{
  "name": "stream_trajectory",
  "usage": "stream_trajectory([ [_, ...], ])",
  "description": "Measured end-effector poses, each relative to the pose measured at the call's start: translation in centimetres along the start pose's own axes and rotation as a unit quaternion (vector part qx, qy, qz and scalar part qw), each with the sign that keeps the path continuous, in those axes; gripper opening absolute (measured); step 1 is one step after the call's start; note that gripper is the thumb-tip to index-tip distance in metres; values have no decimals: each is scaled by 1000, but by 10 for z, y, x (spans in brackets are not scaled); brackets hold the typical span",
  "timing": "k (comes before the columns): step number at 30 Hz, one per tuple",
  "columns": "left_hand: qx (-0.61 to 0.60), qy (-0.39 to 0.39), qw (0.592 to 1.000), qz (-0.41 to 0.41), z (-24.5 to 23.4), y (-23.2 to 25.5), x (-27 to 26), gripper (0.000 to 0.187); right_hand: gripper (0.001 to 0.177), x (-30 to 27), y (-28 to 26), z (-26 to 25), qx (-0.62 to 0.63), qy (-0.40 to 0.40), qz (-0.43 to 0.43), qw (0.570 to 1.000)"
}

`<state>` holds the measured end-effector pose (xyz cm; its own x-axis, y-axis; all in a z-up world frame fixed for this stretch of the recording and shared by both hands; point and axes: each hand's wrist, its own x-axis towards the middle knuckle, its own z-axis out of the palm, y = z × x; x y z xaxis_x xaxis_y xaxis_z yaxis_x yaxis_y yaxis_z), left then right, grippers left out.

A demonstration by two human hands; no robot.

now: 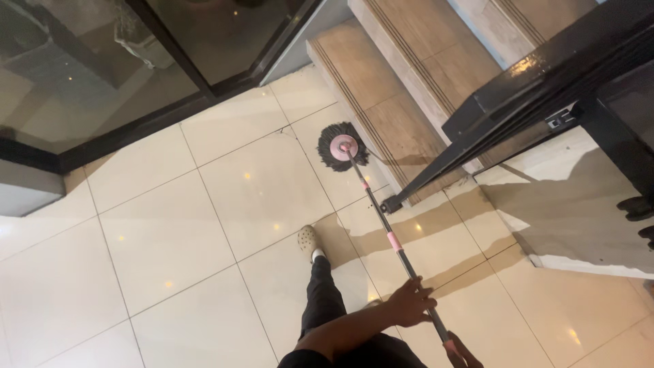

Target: The person mops a tiled floor using a spin mop by pushing the mop head across the tiles near glass doors and a staircase.

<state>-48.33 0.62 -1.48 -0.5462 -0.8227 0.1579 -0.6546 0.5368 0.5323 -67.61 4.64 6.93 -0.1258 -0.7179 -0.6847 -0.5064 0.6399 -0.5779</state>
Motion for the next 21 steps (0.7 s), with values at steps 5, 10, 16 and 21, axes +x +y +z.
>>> stream_trajectory([
  [5,-19,-41,999,-9,2,-1,-5,53,54,-14,17,4,10,17,-12,1000],
  [10,20,-59,996,-56,-19,-42,-3,47,53,1,-16,32,-11,-44,-57,997],
  [16,35,-77,990,-109,-63,-138,21,49,58,34,-120,75,-37,-82,5,996],
  [21,78,-109,973,-188,-116,-235,38,56,58,111,-193,141,78,-163,-66,981],
])
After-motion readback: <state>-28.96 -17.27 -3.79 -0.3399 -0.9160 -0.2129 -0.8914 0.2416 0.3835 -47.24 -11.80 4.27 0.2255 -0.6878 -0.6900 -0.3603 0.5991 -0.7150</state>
